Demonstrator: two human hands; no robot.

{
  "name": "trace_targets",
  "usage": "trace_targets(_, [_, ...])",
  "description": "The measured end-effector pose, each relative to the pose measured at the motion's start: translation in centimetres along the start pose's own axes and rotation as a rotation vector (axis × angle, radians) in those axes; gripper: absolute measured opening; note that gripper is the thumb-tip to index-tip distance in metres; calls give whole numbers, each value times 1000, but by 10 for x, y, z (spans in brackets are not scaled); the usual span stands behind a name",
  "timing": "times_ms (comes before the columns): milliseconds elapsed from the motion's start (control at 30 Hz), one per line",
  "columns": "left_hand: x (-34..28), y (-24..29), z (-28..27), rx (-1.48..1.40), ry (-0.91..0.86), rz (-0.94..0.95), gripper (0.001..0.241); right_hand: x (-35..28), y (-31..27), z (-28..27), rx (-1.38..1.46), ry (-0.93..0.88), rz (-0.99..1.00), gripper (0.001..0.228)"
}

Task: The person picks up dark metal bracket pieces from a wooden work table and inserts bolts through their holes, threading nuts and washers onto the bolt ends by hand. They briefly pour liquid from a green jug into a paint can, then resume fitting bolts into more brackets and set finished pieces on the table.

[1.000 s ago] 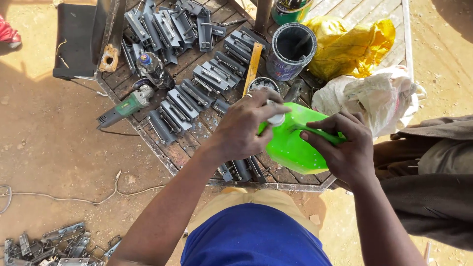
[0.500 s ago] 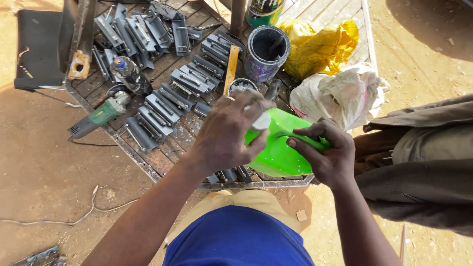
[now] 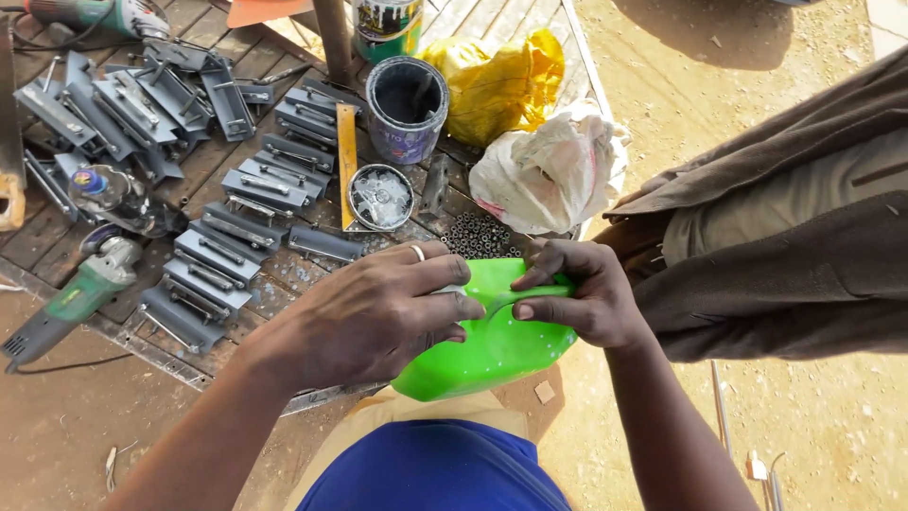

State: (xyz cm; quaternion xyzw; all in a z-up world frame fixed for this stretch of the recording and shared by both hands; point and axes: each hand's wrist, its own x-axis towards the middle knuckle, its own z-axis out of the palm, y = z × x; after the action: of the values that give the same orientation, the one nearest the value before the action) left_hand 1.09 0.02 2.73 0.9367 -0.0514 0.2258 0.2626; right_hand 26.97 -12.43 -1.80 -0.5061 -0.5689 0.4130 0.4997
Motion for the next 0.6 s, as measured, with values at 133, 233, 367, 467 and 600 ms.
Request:
trace_targets(133, [6,-1,5,-85,50,62,28,-2,-3,-7,28,-19,-37,21])
trace_targets(233, [-2,-2,14,-91,209,-55,36,-12,7,-37,-32,142,-36,23])
trace_targets(367, [-14,-3,20,-101,394,-284,46,-39,18,-90,-33,545,2,21])
trace_targets(467, [-25,-10,39,-63,463,-434,38,-57,8,-122,-203,802,102,21])
trace_targets(600, [-40,-31,59,-117,508,-655,31,-87,46,-174,-242,923,211,22])
